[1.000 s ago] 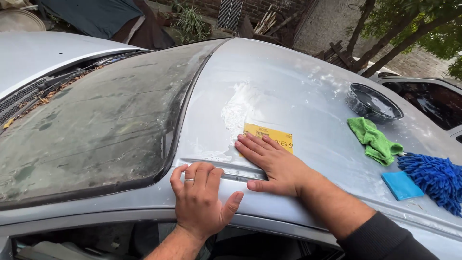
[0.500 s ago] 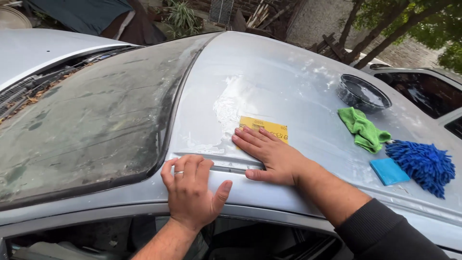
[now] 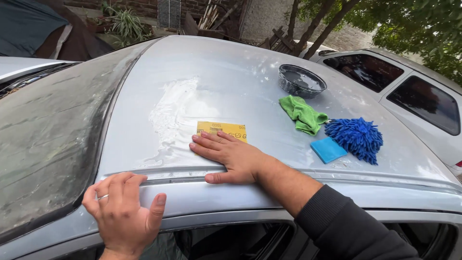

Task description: The person sands the roof of a silver car using a yellow sanding block and a blue sanding sponge. They wipe the surface with a green cloth and dip the sanding block into a bowl of water before continuing to sand.

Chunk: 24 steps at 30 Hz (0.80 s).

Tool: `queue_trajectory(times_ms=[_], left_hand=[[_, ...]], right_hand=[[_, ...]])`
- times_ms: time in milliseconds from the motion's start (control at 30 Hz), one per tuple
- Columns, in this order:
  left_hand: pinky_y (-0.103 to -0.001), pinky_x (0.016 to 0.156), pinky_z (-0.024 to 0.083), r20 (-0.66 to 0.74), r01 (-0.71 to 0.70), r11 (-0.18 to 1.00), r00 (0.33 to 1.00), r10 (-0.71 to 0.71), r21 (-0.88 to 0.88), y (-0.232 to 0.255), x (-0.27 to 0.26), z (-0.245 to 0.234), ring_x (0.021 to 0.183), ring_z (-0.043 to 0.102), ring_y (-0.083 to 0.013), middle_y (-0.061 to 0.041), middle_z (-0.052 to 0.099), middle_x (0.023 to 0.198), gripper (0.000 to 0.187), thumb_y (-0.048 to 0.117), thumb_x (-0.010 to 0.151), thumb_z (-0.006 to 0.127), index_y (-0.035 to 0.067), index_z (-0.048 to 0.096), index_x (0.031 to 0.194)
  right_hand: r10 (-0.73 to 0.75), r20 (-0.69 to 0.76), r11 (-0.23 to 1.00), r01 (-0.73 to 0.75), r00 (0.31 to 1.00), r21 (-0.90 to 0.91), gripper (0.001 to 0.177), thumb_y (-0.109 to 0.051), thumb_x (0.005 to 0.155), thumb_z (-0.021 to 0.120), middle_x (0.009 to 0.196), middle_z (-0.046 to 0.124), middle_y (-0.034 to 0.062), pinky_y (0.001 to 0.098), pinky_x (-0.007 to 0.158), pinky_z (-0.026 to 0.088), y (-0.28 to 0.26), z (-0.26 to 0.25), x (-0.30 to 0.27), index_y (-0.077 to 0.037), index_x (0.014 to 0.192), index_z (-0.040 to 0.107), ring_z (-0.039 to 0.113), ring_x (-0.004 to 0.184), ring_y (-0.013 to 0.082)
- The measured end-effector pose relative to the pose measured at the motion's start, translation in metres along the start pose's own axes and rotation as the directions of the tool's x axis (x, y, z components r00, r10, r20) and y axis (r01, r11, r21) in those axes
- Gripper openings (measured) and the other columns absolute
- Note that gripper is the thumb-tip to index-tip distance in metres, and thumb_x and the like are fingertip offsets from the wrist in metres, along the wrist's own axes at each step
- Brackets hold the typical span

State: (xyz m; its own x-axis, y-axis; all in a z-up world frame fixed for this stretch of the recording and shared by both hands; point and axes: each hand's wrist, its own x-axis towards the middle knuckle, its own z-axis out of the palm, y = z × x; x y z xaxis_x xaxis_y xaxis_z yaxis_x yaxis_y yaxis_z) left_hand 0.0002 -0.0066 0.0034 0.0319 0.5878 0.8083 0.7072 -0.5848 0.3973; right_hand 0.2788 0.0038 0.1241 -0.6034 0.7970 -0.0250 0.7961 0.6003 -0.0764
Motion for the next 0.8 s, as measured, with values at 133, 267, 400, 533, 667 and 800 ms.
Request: queue_trajectory(times_ms=[133,267,400,533,667,800], left_hand=[[-0.053,0.121,0.023,-0.005,0.035,0.998,0.999,-0.035,0.050,-0.006,-0.005,0.002,0.125,0.052,-0.0299,-0.010,0.063,0.114,0.068,0.068,0.098,0.042,0.006,0.069,0.106],[-0.048,0.119,0.022,-0.030,0.019,0.998,0.999,-0.017,0.054,-0.012,-0.010,0.007,0.124,0.053,-0.0271,-0.008,0.064,0.113,0.068,0.069,0.103,0.041,0.008,0.069,0.112],[-0.046,0.120,0.022,-0.043,0.001,0.999,0.999,0.000,0.044,-0.018,-0.012,0.011,0.123,0.054,-0.0269,-0.007,0.065,0.114,0.067,0.070,0.106,0.042,0.008,0.069,0.108],[-0.045,0.123,0.022,-0.013,0.039,0.993,0.999,-0.038,0.115,-0.023,-0.016,0.012,0.115,0.054,-0.0243,-0.005,0.065,0.109,0.062,0.068,0.103,0.046,0.010,0.070,0.104],[-0.043,0.122,0.024,-0.033,0.014,0.995,0.999,-0.011,0.098,-0.022,-0.015,0.012,0.114,0.054,-0.0244,-0.005,0.066,0.109,0.059,0.065,0.104,0.049,0.010,0.069,0.103],[-0.042,0.123,0.025,-0.034,-0.015,0.992,0.999,0.020,0.127,-0.030,-0.020,0.011,0.113,0.054,-0.0248,-0.004,0.066,0.110,0.056,0.065,0.105,0.051,0.012,0.070,0.102]], right_hand=[[0.131,0.003,0.990,-0.131,0.991,0.044,0.086,-0.062,0.095,0.046,0.173,0.020,0.0133,0.0476,0.128,0.008,0.036,-0.005,-0.077,-0.015,0.165,0.026,0.014,0.160,0.0298],[0.282,-0.080,0.959,-0.279,0.956,0.047,0.081,-0.058,0.095,0.047,0.171,0.022,0.0120,0.0442,0.127,0.010,0.079,-0.009,-0.129,-0.016,0.163,0.029,0.016,0.159,0.0285],[0.357,-0.098,0.934,-0.351,0.929,0.072,0.076,-0.056,0.097,0.046,0.171,0.024,0.0100,0.0420,0.127,0.011,0.096,-0.011,-0.141,-0.019,0.162,0.031,0.017,0.159,0.0272],[0.455,-0.104,0.889,-0.446,0.884,0.099,0.071,-0.051,0.097,0.050,0.169,0.025,0.0083,0.0412,0.124,0.018,0.107,-0.014,-0.158,-0.022,0.159,0.034,0.022,0.156,0.0268],[0.559,-0.274,0.829,-0.537,0.783,0.158,0.068,-0.046,0.090,0.067,0.164,0.035,0.0077,0.0416,0.120,0.029,0.112,-0.027,-0.202,-0.018,0.149,0.049,0.032,0.151,0.0283],[0.674,-0.291,0.739,-0.616,0.679,0.273,0.064,-0.045,0.085,0.074,0.154,0.051,0.0064,0.0394,0.118,0.039,0.125,-0.029,-0.246,-0.019,0.142,0.059,0.047,0.144,0.0258]])
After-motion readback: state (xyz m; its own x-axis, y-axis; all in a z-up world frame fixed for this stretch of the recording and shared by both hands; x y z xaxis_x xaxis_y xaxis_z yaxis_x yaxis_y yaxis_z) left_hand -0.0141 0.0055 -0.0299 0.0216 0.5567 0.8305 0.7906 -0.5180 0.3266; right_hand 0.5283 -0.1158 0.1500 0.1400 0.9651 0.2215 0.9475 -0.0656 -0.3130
